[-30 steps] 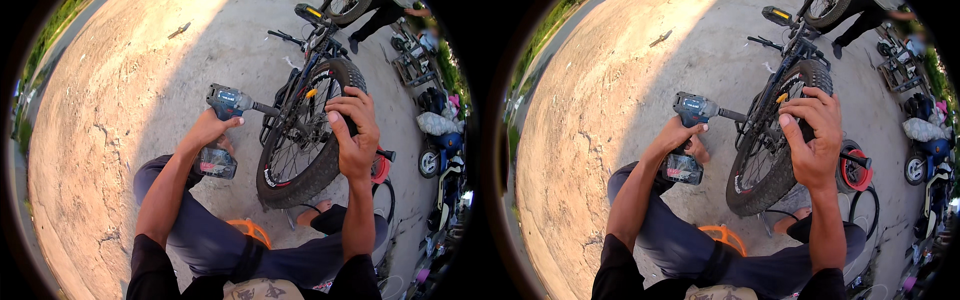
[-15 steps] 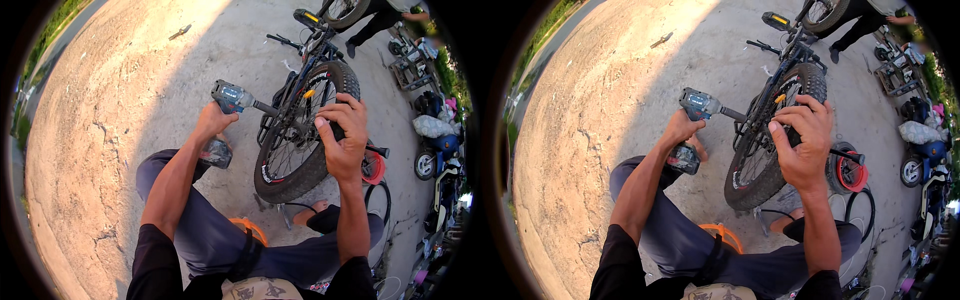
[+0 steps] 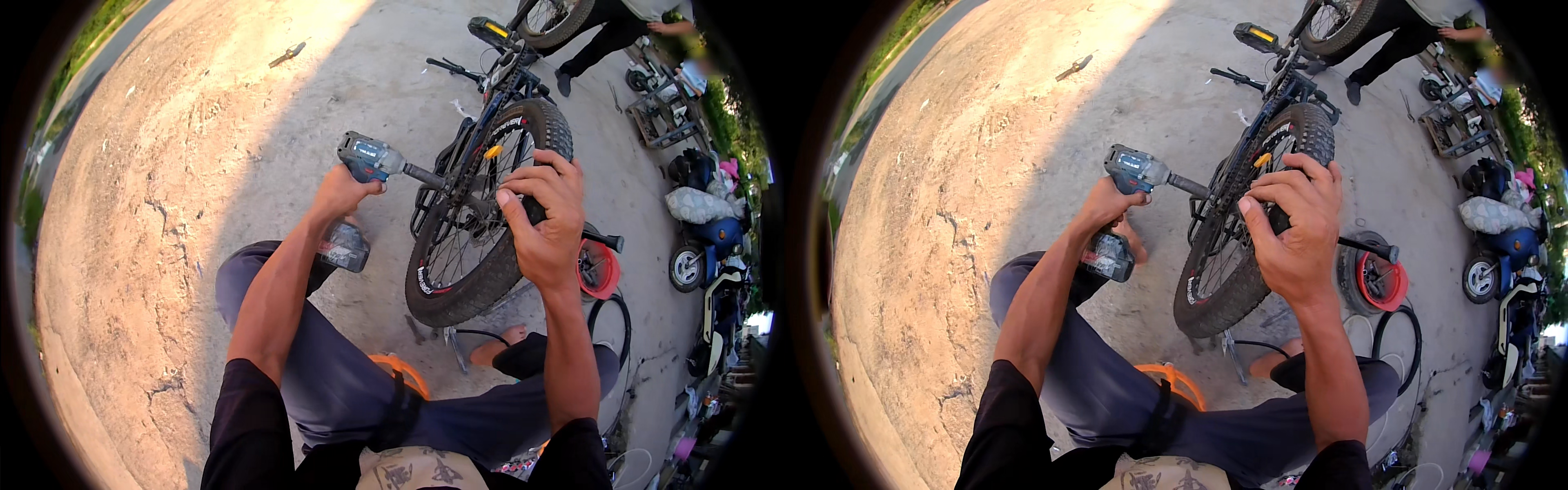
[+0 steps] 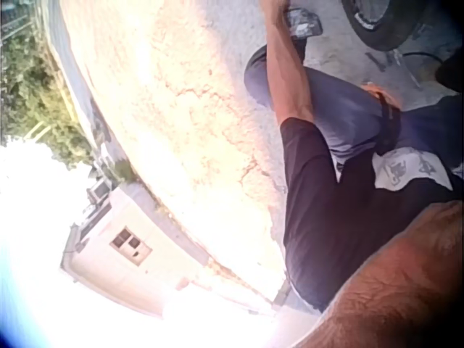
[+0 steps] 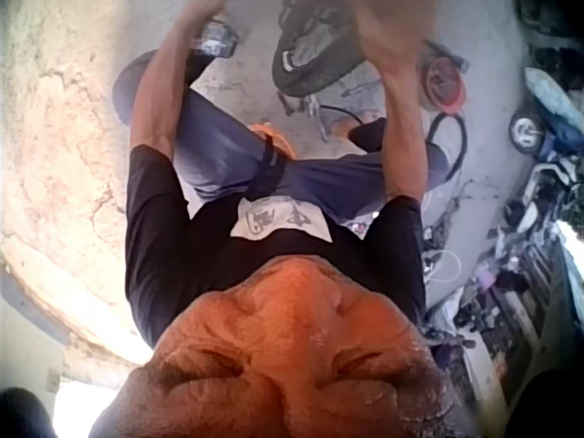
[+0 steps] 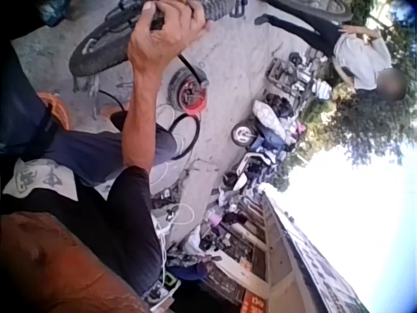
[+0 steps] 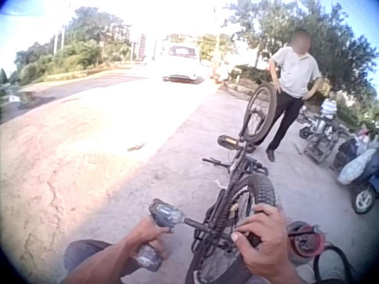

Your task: The person removes the rear axle nut using a power impact wrench and then assembles various small metal parts and washers onto the axle by hand.

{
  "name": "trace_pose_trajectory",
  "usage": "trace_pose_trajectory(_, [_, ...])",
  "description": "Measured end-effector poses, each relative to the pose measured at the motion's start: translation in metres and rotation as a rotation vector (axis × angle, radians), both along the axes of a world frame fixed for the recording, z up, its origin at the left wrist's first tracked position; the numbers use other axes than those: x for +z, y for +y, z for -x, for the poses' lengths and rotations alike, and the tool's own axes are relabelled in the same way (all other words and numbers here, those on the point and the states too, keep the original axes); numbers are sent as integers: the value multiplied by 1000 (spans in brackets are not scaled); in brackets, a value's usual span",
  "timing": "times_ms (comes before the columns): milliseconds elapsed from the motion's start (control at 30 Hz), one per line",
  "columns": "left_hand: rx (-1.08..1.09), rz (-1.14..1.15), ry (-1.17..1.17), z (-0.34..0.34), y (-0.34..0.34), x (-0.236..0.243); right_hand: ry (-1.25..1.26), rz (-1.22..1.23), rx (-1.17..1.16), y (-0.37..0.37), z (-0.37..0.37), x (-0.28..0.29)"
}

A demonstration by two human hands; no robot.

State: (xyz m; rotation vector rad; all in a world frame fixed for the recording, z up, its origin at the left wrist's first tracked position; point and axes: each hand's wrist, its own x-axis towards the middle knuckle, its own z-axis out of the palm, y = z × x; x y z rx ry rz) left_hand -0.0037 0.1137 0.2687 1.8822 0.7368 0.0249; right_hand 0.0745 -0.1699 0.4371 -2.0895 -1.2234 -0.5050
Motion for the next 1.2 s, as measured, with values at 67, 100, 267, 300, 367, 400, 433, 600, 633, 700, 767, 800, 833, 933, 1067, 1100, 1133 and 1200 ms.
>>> trace_pose_trajectory(67, [21,108,-9,3,2,1,10,19,10,1,0,0])
trace_pose_trajectory(100, [42,212,-22,3,3,5,15,33,22,0,-2,2])
trace_pose_trajectory(267, [49,222,-48,5,2,15,42,131,90,-8,-5,10])
trace_pose_trajectory(300, [48,189,-41,7,3,17,42,126,80,-8,-6,10])
trace_pose_trajectory(367, [79,189,-40,11,10,16,47,119,125,-8,-6,8])
trace_pose_trajectory(400, [117,197,-37,13,14,12,37,164,123,-11,-9,7])
trace_pose_trajectory(433, [106,191,-40,13,17,10,33,157,112,-13,-9,6])
trace_pose_trajectory(600, [264,174,-121,26,22,7,42,-94,22,-13,2,-9])
trace_pose_trajectory(633, [314,235,-161,27,17,4,2,-32,7,-15,9,-16])
trace_pose_trajectory(700, [320,260,-179,34,8,12,-57,62,-13,-19,35,-35])
trace_pose_trajectory(767, [337,277,-228,35,5,32,-170,114,-1,-27,75,-63])
trace_pose_trajectory(800, [332,282,-283,34,5,37,-243,136,12,-34,93,-89])
trace_pose_trajectory(833, [324,293,-338,32,2,42,-357,174,53,-44,109,-113])
trace_pose_trajectory(933, [260,403,-449,34,-22,79,-224,322,409,-83,132,-141])
trace_pose_trajectory(1067, [143,542,-633,58,-37,113,14,171,429,-104,131,-132])
trace_pose_trajectory(1100, [101,579,-681,65,-38,118,14,157,402,-105,125,-118])
trace_pose_trajectory(1133, [25,589,-739,74,-41,126,88,45,329,-104,123,-107])
trace_pose_trajectory(1200, [-83,569,-867,91,-50,140,168,-75,239,-104,123,-79])
